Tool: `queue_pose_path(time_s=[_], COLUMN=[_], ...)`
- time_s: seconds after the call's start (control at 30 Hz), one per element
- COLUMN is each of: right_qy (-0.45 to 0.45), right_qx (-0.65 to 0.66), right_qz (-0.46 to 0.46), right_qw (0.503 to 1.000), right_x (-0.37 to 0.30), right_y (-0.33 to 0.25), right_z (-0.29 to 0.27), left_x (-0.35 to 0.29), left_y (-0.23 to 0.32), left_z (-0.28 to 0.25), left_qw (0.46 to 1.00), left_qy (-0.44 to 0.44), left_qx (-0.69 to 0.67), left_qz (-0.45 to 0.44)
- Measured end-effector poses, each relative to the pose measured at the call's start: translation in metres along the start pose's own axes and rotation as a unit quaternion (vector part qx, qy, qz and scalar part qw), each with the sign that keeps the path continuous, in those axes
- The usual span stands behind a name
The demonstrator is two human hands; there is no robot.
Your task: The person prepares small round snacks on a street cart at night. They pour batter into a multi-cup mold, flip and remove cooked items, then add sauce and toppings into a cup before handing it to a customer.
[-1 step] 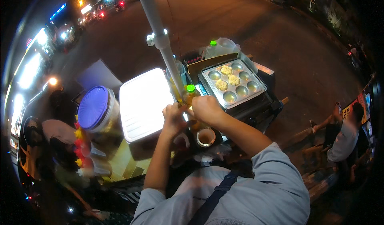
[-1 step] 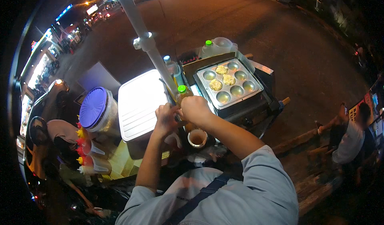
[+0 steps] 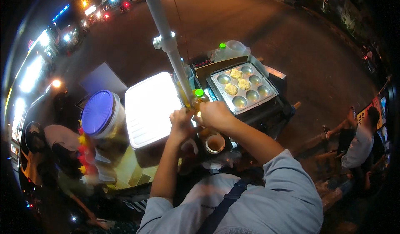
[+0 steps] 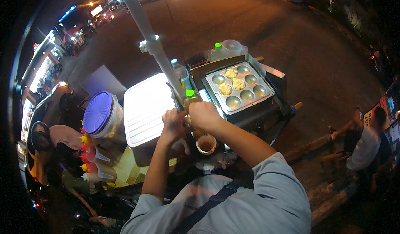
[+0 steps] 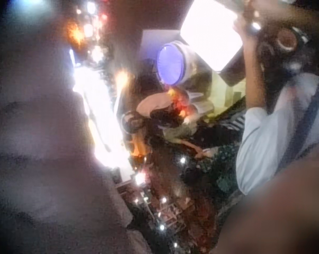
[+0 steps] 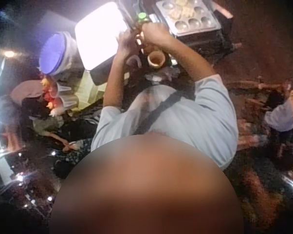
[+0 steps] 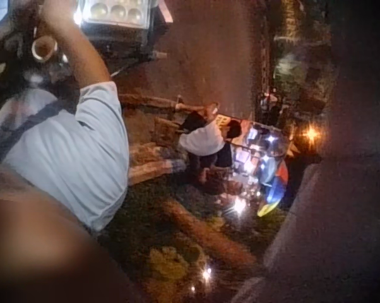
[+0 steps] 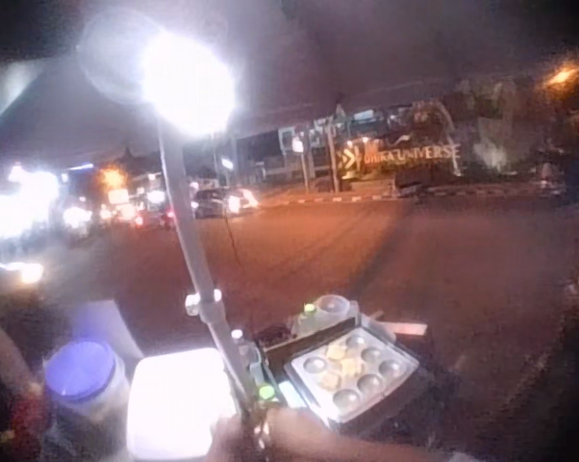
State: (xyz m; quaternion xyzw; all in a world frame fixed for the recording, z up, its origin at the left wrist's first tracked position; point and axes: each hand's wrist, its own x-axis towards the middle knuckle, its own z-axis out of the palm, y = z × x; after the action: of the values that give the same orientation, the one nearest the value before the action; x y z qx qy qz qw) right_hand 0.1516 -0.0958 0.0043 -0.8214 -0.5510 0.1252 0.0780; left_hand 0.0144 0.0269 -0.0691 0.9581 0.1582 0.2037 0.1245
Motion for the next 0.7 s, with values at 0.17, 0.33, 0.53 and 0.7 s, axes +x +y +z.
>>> queue_pose_path(time_s=[0.17, 0.33, 0.53, 0.7], right_qy=[0.036, 0.04, 0.087, 0.11], right_qx=[0.0, 0.033, 0.054, 0.092], right_qz=[-0.118, -0.05, -0.054, -0.009], right_qw=[0.992, 0.997, 0.993, 0.99], right_x=[0.004, 0.01, 0.005, 0.001], right_y=[0.017, 0.007, 0.005, -0.005], right_z=[0.005, 0.016, 0.019, 0.026], left_x=[0.005, 0.003, 0.004, 0.006], left_y=[-0.004, -0.01, -0.015, -0.015], left_z=[0.003, 0.011, 0.019, 0.013], left_qw=[0.999, 0.998, 0.994, 0.995], left_qy=[0.035, 0.052, 0.083, 0.066], left_qx=[-0.024, -0.001, 0.016, 0.016], left_qz=[0.034, 0.047, 0.064, 0.075])
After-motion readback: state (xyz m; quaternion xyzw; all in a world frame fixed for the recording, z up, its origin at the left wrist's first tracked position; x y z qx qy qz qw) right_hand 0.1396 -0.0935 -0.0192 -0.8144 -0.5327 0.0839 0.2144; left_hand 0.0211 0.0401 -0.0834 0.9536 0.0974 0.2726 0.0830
